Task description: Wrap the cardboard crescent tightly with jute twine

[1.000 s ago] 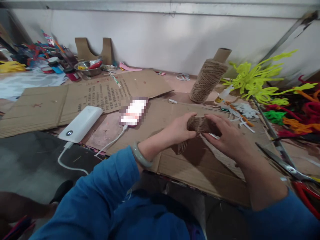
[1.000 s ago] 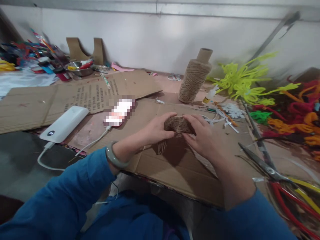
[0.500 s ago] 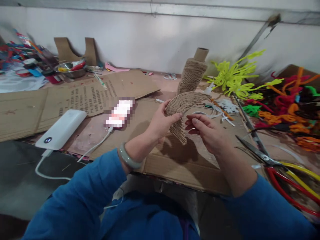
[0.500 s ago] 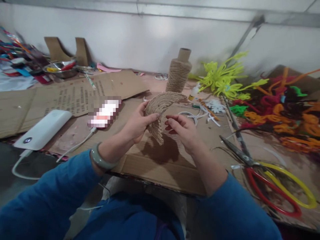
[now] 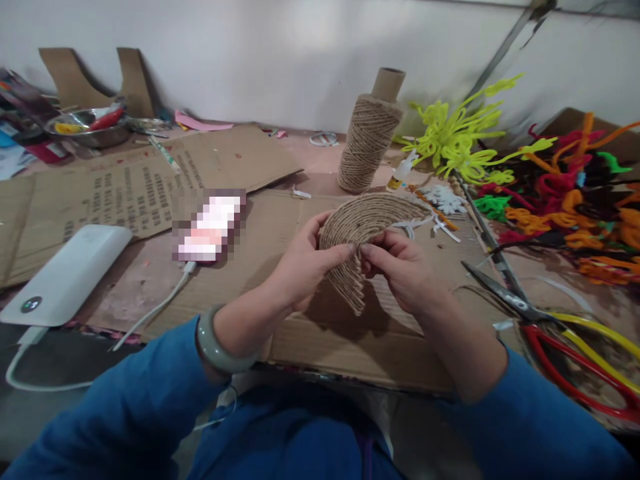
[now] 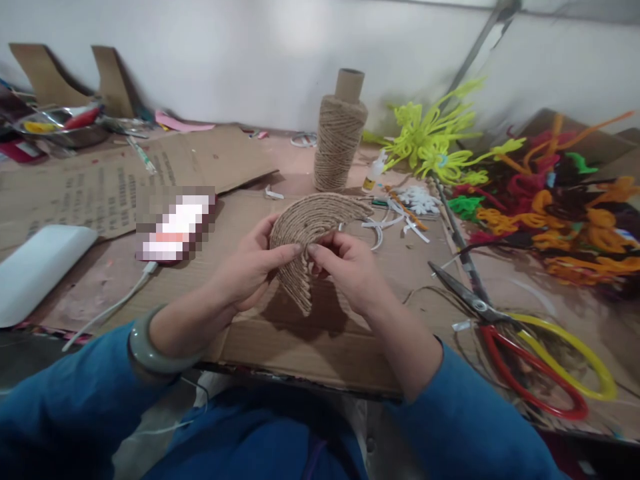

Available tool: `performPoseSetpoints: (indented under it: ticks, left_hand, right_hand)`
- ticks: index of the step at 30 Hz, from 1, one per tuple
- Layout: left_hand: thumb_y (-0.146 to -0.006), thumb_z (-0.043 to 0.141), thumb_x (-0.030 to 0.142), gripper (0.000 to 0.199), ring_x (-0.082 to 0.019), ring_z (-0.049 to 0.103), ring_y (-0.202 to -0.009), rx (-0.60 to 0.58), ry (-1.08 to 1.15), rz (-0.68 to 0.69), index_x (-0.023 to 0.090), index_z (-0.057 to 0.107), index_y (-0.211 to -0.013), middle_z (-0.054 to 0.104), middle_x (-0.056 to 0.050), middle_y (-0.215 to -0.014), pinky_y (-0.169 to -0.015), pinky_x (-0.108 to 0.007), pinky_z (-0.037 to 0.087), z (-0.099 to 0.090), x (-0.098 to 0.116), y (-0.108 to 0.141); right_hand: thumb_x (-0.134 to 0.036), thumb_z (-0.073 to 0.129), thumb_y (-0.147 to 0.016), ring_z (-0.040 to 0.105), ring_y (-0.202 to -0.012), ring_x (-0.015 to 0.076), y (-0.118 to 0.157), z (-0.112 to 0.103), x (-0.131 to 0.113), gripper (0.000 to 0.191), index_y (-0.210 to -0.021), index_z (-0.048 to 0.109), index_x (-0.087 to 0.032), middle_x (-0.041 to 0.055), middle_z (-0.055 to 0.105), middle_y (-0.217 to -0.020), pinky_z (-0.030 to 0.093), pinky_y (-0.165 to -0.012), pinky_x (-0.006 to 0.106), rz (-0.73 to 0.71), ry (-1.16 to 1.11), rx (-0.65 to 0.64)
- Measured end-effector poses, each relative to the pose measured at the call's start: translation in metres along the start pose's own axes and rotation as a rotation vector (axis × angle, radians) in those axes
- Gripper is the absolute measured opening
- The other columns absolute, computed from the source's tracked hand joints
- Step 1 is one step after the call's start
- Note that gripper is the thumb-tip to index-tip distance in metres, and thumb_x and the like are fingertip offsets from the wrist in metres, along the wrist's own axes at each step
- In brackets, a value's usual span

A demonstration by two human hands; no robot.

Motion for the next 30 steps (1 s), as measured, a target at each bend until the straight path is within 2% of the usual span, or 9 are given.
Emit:
performPoseSetpoints:
  ticks: [4,7,12,16,22,30]
  left_hand:
    - [-0.065,0.082,0.022,0.027,-0.016,0.065,-0.073,-0.163,0.074,-0.23,0.011,0.068,-0.085,0.07,-0.004,-0.075,-0.074,-0.03,0.05,0.003,-0.003,0.005]
    - [-0.063,0.083,0.022,0.024,-0.018,0.067,-0.072,-0.226,0.093,-0.295,0.01,0.071,-0.08,0.071,-0.005,-0.07,-0.076,-0.032,0.052,0.004,-0.006,0.009]
    - [-0.064,0.081,0.022,0.022,-0.018,0.068,-0.076,-0.188,0.066,-0.263,0.013,0.072,-0.083,0.074,-0.004,-0.076,-0.077,-0.031,0.052,0.006,-0.005,0.014]
    - [-0.065,0.078,0.023,0.02,-0.02,0.069,-0.078,-0.131,0.08,-0.207,0.014,0.072,-0.081,0.075,-0.004,-0.077,-0.08,-0.034,0.053,0.009,0.0,0.014]
    - [-0.065,0.077,0.02,0.017,-0.02,0.069,-0.082,-0.041,0.073,-0.141,0.017,0.073,-0.081,0.075,-0.002,-0.083,-0.083,-0.035,0.053,0.01,-0.002,0.013]
    - [-0.069,0.076,0.023,0.015,-0.022,0.07,-0.084,-0.085,0.077,-0.128,0.016,0.073,-0.082,0.075,-0.004,-0.082,-0.083,-0.036,0.053,0.009,-0.002,0.015]
  right_hand:
    - [-0.031,0.071,-0.067,0.049,-0.048,0.0081,0.002,-0.004,-0.005,0.018,-0.065,0.059,-0.018,-0.0038,0.055,-0.051,0.04,-0.048,0.022,-0.03,0.0,-0.022]
    - [-0.029,0.071,-0.068,0.049,-0.047,0.0077,0.004,-0.006,-0.007,0.016,-0.066,0.06,-0.018,-0.0043,0.055,-0.052,0.04,-0.047,0.021,-0.035,-0.003,-0.046]
    - [-0.028,0.07,-0.069,0.05,-0.049,0.0074,0.007,-0.005,-0.011,0.013,-0.07,0.062,-0.018,-0.0041,0.056,-0.057,0.041,-0.047,0.021,-0.047,0.01,-0.07]
    - [-0.031,0.068,-0.071,0.051,-0.052,0.0088,0.011,-0.004,-0.014,0.015,-0.079,0.065,-0.018,-0.0023,0.059,-0.063,0.041,-0.047,0.022,-0.081,0.075,-0.029]
    - [-0.029,0.065,-0.07,0.051,-0.056,0.0108,0.015,0.001,-0.017,0.011,-0.075,0.063,-0.02,-0.0007,0.06,-0.064,0.041,-0.049,0.023,-0.117,0.261,0.018]
    - [-0.029,0.063,-0.069,0.048,-0.053,0.011,0.015,0.001,-0.018,0.01,-0.07,0.059,-0.02,-0.0012,0.056,-0.058,0.039,-0.048,0.024,-0.077,0.288,-0.005]
Point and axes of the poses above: each hand's wrist, its own y-axis away from the middle knuckle, its own z-axis out of the palm, x = y × z, the point moved 2 cm from there along -y, towards the middle knuckle
